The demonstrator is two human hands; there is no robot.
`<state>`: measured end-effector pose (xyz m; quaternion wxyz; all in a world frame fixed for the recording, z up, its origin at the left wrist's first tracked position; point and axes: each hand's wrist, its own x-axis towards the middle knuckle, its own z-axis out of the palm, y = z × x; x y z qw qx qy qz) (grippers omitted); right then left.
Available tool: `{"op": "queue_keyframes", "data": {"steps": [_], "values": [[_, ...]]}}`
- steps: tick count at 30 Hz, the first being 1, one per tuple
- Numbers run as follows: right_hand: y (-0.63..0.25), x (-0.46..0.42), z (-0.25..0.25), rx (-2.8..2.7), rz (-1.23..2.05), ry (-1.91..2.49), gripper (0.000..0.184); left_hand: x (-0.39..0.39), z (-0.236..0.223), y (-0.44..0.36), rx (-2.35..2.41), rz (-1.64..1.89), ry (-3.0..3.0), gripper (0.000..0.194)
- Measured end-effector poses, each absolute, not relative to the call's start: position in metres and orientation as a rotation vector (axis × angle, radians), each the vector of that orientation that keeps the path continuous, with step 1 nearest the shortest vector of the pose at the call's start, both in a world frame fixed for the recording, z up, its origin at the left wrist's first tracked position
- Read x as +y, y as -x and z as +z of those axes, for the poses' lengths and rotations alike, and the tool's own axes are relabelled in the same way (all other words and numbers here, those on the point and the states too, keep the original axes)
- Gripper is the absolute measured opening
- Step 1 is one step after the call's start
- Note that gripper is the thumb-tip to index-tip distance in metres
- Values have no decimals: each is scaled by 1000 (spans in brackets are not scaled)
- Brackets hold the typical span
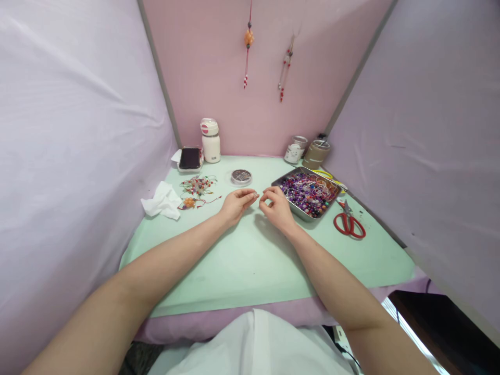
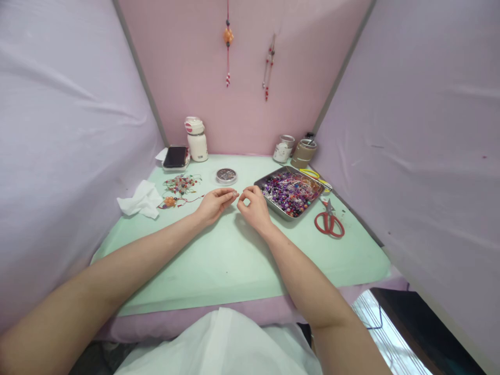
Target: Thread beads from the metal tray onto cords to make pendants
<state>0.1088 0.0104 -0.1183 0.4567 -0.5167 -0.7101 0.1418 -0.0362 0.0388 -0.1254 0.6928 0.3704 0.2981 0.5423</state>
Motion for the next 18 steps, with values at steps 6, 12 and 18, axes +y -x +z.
{"op": "queue_keyframes", "data": {"steps": [6,12,18], "values": [[-108,11,-119,-1755,323,1274,7,38,-126,36,678,1215,-864,23],[-109,12,-120,-1757,327,1277,7,38,-124,36,701,1209,-884,27],[-110,12,-120,-1720,333,1299,7,41,-129,37,714,1203,-919,30]]}}
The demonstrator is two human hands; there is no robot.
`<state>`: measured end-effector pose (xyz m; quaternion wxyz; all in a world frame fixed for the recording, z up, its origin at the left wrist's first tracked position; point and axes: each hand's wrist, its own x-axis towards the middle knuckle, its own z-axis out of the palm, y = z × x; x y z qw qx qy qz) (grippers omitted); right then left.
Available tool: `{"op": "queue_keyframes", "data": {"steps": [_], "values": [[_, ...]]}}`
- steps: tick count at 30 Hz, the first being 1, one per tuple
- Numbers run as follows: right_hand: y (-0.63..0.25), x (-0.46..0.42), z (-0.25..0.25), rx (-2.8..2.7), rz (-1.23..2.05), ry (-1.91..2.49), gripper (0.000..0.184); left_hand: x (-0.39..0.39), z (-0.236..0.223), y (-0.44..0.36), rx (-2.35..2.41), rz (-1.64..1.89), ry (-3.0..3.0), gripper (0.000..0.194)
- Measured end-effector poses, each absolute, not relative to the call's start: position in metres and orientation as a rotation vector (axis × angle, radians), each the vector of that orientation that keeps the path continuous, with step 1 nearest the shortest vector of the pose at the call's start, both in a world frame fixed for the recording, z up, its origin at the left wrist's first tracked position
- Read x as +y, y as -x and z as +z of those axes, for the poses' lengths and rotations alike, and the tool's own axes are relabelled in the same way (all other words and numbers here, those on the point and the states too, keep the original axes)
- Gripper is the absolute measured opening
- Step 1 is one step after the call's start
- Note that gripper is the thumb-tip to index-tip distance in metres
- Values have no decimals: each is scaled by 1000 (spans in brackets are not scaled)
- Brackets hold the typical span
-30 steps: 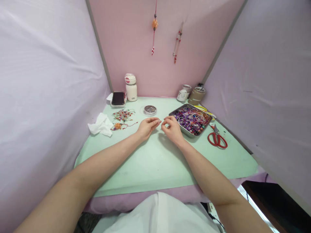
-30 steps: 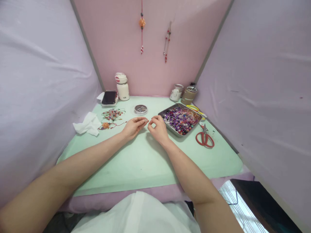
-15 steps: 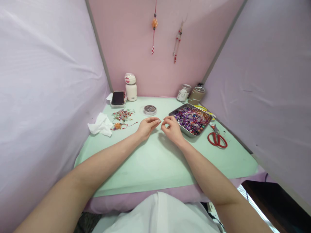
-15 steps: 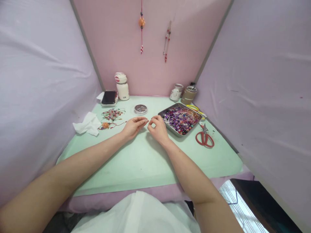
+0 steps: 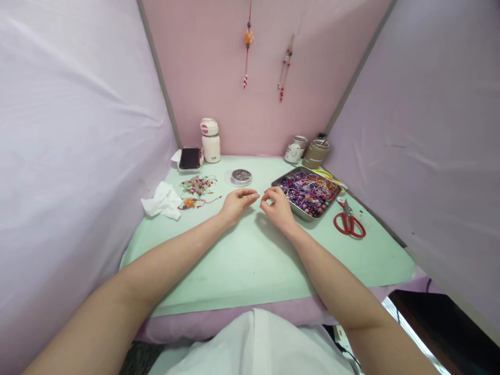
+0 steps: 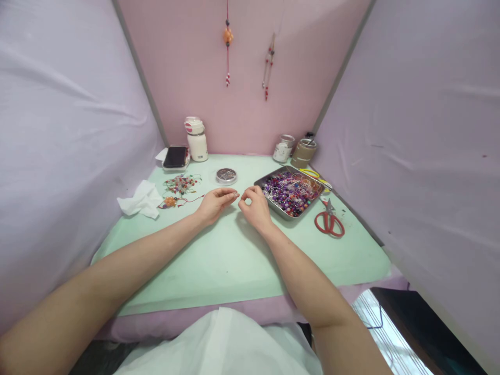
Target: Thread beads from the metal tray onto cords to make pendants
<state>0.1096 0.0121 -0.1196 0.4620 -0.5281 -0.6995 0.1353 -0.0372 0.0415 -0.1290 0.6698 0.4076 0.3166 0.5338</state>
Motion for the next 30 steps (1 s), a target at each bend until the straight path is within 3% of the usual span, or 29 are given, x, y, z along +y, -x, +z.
{"op": "queue_keyframes", "data": {"steps": [30], "values": [[-110,13,-122,-1762,320,1305,7,40,-128,36,715,1197,-905,31]]}}
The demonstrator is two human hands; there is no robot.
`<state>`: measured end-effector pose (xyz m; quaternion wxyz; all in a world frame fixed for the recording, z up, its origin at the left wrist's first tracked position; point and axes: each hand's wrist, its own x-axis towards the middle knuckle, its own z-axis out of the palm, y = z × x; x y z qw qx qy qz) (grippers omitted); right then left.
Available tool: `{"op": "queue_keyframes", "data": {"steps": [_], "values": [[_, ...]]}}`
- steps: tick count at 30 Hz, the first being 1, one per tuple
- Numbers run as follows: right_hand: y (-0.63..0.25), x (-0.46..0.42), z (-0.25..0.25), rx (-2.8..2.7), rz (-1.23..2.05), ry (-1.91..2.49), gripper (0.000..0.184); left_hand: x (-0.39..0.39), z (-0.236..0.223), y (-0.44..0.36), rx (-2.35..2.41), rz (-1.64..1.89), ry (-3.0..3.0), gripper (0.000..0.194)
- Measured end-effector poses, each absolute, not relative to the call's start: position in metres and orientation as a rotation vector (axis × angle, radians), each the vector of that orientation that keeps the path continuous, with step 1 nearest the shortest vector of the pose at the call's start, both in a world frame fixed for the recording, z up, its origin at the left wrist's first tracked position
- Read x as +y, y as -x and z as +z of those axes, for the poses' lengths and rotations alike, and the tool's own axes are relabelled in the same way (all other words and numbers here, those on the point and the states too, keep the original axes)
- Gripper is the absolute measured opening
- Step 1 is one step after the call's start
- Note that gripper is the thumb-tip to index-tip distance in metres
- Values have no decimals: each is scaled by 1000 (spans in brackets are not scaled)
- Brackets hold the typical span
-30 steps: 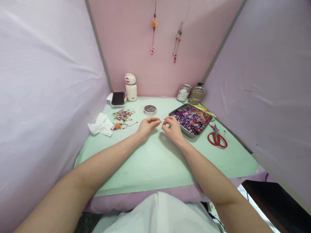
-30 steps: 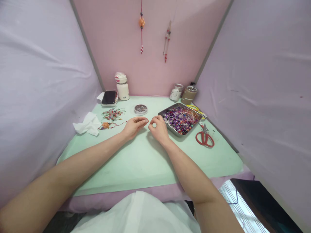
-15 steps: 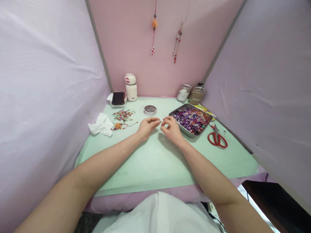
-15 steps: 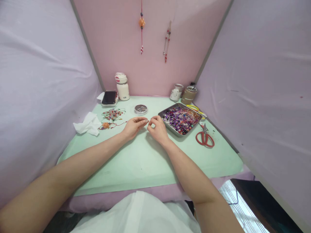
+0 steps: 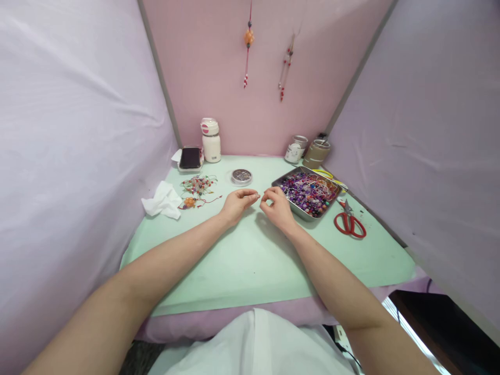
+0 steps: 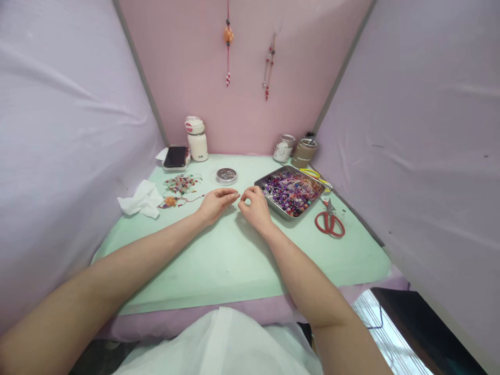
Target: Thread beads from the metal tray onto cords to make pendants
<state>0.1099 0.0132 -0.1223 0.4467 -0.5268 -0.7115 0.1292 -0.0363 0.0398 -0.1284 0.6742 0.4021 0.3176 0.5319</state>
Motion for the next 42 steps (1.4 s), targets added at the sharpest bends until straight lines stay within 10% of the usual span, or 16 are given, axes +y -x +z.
{"op": "queue_keyframes", "data": {"steps": [42], "values": [[-110,12,-120,-1744,297,1319,7,37,-127,36,681,1164,-815,16]]}}
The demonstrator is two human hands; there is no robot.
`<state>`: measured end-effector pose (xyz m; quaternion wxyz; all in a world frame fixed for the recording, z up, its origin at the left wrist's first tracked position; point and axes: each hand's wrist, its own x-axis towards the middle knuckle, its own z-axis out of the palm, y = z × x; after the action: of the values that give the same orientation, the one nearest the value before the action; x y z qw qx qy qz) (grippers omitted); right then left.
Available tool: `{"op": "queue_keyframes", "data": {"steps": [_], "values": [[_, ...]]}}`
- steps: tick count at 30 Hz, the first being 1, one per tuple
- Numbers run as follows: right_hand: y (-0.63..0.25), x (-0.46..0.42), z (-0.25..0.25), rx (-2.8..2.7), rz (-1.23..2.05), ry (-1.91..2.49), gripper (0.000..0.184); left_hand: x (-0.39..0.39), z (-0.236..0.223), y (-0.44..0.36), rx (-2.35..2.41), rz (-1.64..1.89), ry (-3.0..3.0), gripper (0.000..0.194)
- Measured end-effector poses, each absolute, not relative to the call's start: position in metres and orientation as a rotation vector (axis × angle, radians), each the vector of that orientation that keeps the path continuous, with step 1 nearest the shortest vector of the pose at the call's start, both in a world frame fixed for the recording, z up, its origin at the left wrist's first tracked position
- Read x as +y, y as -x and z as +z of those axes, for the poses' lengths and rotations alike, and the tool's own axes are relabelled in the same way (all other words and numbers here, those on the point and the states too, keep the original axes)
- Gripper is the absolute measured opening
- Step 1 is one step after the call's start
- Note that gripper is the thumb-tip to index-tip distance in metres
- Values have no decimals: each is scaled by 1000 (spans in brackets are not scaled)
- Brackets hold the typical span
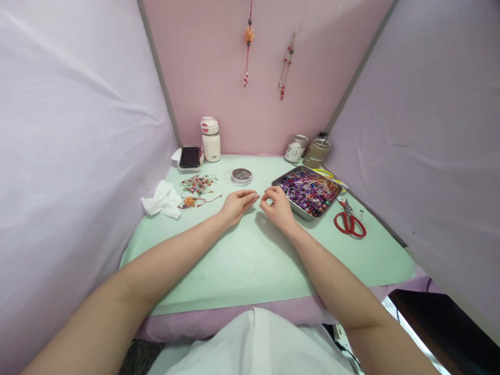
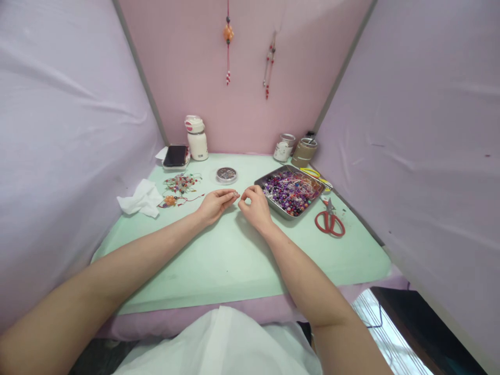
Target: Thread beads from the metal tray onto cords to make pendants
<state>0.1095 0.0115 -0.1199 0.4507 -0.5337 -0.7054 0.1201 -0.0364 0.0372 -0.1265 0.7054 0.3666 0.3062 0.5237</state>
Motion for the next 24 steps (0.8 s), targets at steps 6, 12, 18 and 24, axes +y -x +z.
{"op": "queue_keyframes", "data": {"steps": [6,12,18,24], "values": [[-110,12,-121,-1754,291,1312,7,37,-127,36,678,1160,-834,17],[-110,12,-121,-1759,292,1312,6,36,-127,35,689,1158,-838,22],[-110,14,-125,-1758,298,1289,7,35,-127,34,717,1150,-831,26],[-111,15,-124,-1766,307,1289,10,37,-128,35,721,1154,-827,25]]}}
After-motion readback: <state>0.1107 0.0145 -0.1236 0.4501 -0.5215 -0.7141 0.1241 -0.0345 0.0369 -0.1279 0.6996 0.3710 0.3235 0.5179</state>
